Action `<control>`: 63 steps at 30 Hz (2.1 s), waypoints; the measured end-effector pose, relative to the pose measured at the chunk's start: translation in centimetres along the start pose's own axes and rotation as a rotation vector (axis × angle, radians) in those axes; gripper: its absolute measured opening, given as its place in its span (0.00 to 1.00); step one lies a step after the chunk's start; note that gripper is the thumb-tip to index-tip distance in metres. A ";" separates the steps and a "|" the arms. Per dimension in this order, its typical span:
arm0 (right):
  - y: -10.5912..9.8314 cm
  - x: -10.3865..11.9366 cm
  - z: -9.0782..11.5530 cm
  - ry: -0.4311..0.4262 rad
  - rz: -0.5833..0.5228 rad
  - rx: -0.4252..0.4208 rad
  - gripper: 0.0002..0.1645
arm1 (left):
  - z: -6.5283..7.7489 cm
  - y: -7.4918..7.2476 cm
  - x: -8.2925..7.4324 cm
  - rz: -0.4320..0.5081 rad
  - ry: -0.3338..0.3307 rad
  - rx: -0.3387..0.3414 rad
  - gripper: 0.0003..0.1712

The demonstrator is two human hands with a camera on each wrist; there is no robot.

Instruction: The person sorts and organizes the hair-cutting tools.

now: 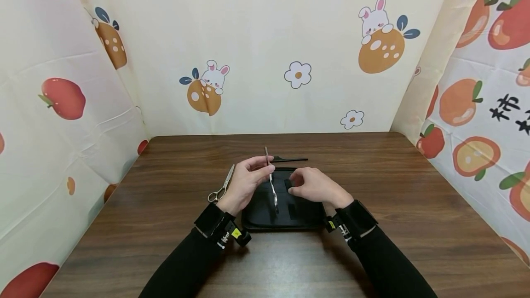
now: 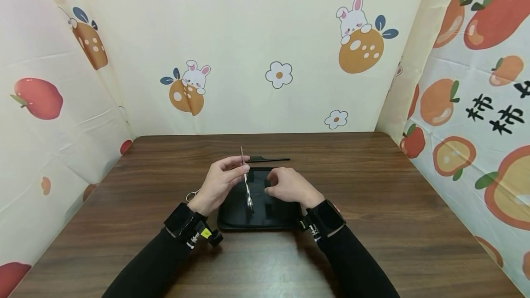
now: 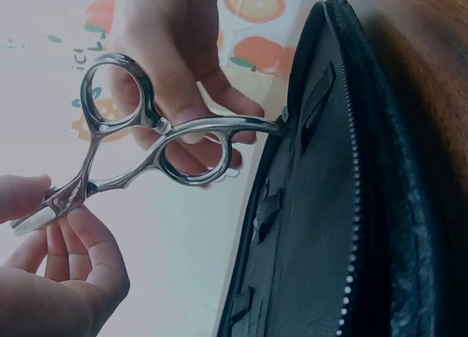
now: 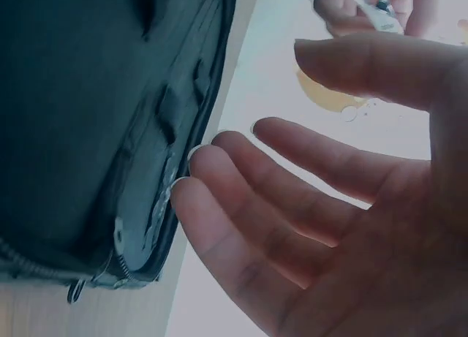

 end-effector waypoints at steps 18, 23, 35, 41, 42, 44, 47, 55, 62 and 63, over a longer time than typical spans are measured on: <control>1.8 -1.0 0.4 0.008 0.216 0.220 0.41 | -0.1 -0.1 0.3 -0.007 0.005 0.015 0.20; 2.3 -1.2 0.5 0.019 0.217 0.247 0.45 | -0.2 -0.1 0.3 -0.001 -0.001 0.016 0.20; 2.8 -1.1 0.6 0.016 0.279 0.258 0.45 | -0.2 -0.2 0.2 -0.032 -0.005 0.022 0.20; 3.0 -1.1 0.5 0.030 0.311 0.256 0.48 | -0.2 -0.3 0.0 -0.076 0.010 0.020 0.19; 3.0 -1.1 0.5 0.029 0.316 0.255 0.48 | -0.3 -0.3 0.0 -0.088 0.014 0.022 0.19; 3.0 -1.1 0.6 0.034 0.325 0.252 0.48 | -0.3 -0.2 0.0 -0.107 0.019 0.028 0.19; 3.1 -1.1 0.5 0.039 0.335 0.249 0.48 | -0.4 -0.3 -0.1 -0.143 0.029 0.031 0.19; 3.3 -1.1 0.4 0.043 0.347 0.249 0.47 | -0.4 -0.5 -0.6 -0.260 0.072 0.042 0.18; 3.4 -0.9 0.4 0.044 0.345 0.259 0.47 | -0.2 -0.7 -1.3 -0.287 0.088 0.044 0.18; 3.4 -0.9 0.4 0.044 0.343 0.259 0.47 | -0.2 -0.8 -1.4 -0.295 0.091 0.045 0.18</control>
Point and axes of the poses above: each hand's wrist, its own z-axis away from the middle knuckle, its own y-axis out of the palm, x = y × z, the point moved 8 cm from there along -z, towards the middle knuckle, and after that the axes turned 7 degrees about z, right-handed, at the moved point
